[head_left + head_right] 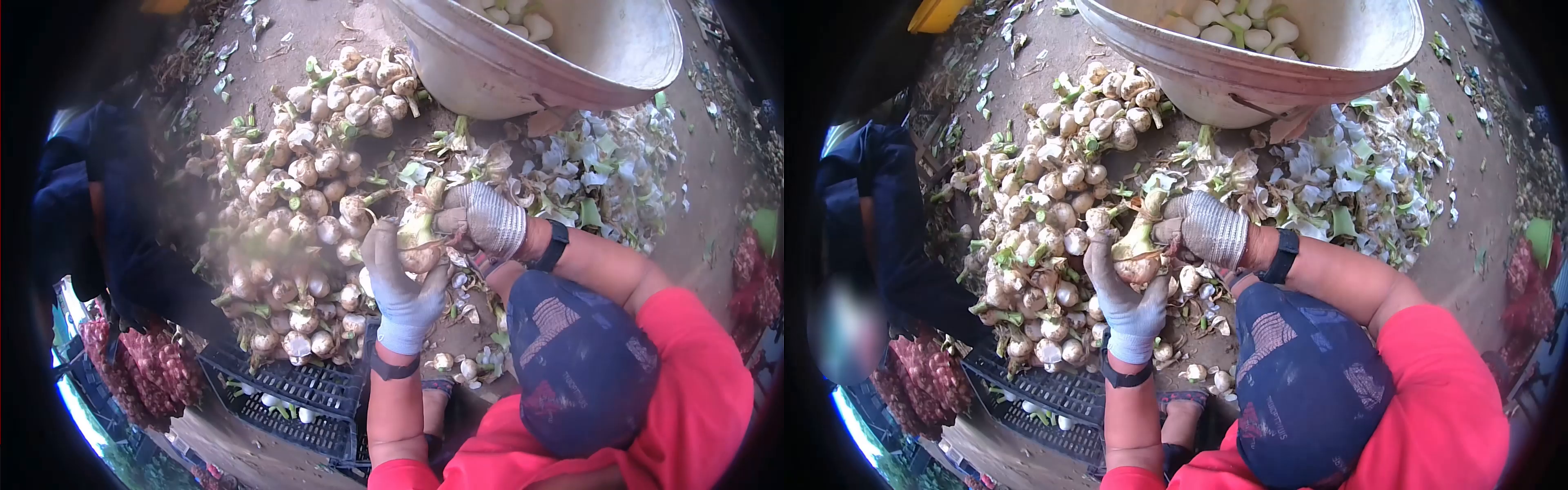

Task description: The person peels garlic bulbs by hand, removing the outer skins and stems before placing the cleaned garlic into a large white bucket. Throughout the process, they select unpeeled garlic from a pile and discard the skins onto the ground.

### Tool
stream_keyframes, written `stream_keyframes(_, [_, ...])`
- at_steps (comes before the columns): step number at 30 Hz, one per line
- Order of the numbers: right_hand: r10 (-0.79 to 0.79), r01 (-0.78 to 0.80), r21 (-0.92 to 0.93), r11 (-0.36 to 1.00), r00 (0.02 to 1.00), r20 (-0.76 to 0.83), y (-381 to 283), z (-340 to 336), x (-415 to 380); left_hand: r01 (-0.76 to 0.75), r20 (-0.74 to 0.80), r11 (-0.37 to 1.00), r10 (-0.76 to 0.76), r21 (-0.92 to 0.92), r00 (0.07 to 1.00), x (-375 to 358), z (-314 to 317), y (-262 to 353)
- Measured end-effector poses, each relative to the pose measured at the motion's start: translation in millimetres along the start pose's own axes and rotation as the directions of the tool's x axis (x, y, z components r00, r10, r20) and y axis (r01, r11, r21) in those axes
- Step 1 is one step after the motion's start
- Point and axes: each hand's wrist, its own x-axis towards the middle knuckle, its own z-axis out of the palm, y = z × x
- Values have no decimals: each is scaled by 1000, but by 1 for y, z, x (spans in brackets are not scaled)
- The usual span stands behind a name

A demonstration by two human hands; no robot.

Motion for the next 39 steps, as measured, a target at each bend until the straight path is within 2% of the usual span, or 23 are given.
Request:
stream_keyframes(3, [35,-43,107,993,996,84,2,-6,5,27,-36,996,-30,-81,999,-6,6,-2])
stream_keyframes(4, [-3,2,21,1000,998,70,6,-6,7,-11,0,999,11,43,1000,-7,6,1])
stream_keyframes(7, [50,-40,-246,968,998,34,-13,-4,-4,-26,15,999,26,27,1000,-9,9,-2])
stream_keyframes(11, [1,-3,-250,968,1000,-7,-4,-8,-7,-69,86,994,62,87,994,-3,5,3])
stream_keyframes(15, [-84,78,-219,973,996,-19,-1,-14,-11,-39,36,999,39,14,999,-7,15,2])
stream_keyframes(17, [-159,142,-387,911,987,-11,-7,-15,-17,20,19,998,-19,-62,1000,-18,22,-1])
stream_keyframes(19, [-121,109,-401,910,993,-5,-9,-16,-22,288,45,919,-287,-268,957,-26,26,3])
stream_keyframes(21, [-176,188,-331,925,982,66,-5,-18,-22,299,22,928,-302,-221,953,-23,27,17])
stream_keyframes(22, [-268,288,-242,927,957,110,8,-21,-17,466,187,476,-522,-745,832,-19,26,24])
stream_keyframes(23, [-266,287,-244,926,957,116,8,-22,-17,401,450,-217,-554,-890,700,-17,27,27])
stream_keyframes(24, [-238,266,-185,946,958,163,9,-22,-19,300,513,-644,-169,-704,841,-21,33,8])
stream_keyframes(25, [-213,243,-128,962,954,210,10,-22,-20,268,587,-657,-328,-705,740,-28,35,10])
stream_keyframes(26, [-49,17,115,993,957,287,5,-24,-23,265,583,-655,-330,-708,743,-23,35,15])
stream_keyframes(27, [-49,17,114,993,956,289,10,-28,-21,287,567,-568,-407,-771,716,-20,35,19])
stream_keyframes(29, [-18,-4,144,990,988,153,22,-33,-13,339,504,-377,-556,-862,661,-15,35,24])
stream_keyframes(30, [-57,47,72,996,987,148,21,-32,-17,372,458,-273,-623,-887,634,-15,35,26])
stream_keyframes(31, [-61,50,73,996,987,151,25,-33,-15,372,455,-268,-624,-889,636,-16,35,26])
stream_keyframes(33, [-104,37,253,967,961,258,23,-27,-11,273,440,-348,-641,-897,629,-22,36,24])
stream_keyframes(34, [-157,105,232,967,964,216,18,-28,-15,221,511,-504,-562,-835,650,-31,38,8])
stream_keyframes(35, [-39,-65,368,928,962,269,26,-39,-14,274,453,-362,-664,-891,594,-31,40,6])
stream_keyframes(37, [48,-91,177,980,971,234,27,-39,-17,497,293,155,-646,-854,705,-17,20,30])
stream_keyframes(38, [-210,239,-289,927,969,129,-15,-6,-40,368,233,85,-640,-926,733,-20,18,39])
stream_keyframes(39, [-433,466,-663,586,872,229,1,-10,-28,351,230,92,-600,-932,766,-28,19,36])
